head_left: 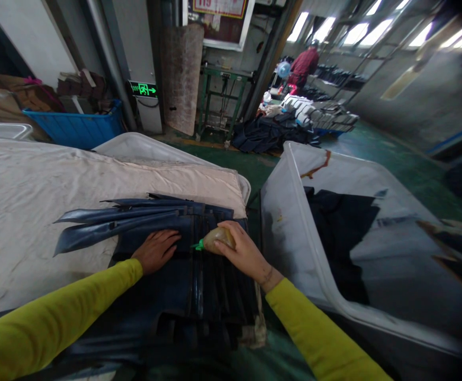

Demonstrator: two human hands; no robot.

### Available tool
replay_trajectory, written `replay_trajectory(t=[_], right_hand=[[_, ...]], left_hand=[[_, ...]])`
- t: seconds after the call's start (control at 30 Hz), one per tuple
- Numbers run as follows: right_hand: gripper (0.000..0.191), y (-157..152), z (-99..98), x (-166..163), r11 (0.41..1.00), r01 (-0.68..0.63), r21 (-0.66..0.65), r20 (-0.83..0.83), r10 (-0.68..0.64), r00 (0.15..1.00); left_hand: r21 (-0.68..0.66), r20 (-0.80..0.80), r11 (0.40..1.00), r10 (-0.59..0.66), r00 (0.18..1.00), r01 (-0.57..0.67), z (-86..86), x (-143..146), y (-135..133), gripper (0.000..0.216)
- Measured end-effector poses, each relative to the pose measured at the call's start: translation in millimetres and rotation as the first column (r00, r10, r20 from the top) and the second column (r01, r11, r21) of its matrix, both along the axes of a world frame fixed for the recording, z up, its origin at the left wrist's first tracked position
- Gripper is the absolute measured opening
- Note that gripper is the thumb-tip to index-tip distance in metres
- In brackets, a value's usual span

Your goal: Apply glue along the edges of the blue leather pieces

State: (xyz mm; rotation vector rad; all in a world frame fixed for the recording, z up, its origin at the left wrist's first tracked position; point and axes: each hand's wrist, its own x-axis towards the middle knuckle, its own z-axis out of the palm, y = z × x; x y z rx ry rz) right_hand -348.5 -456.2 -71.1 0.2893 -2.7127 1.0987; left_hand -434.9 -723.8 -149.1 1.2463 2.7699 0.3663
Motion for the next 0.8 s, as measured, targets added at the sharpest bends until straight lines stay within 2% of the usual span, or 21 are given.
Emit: replay_trajectory(t=[0.3,0.8], right_hand=[[0.037,3,-16.3,-25,0.999,0.031,0.041,-0.095,-0.027,0.995],[0.038,4,-19.9,-58,0.992,0.129,-0.003,-0.191,-0.128,0.973]], left_hand=[[0.009,0.004,1.000,-0.008,1.000,0.008,2.2,0,0,0.038],[0.022,0.012,1.000,-0.008,1.000,0.008,0.9,-1,-2,0.038]])
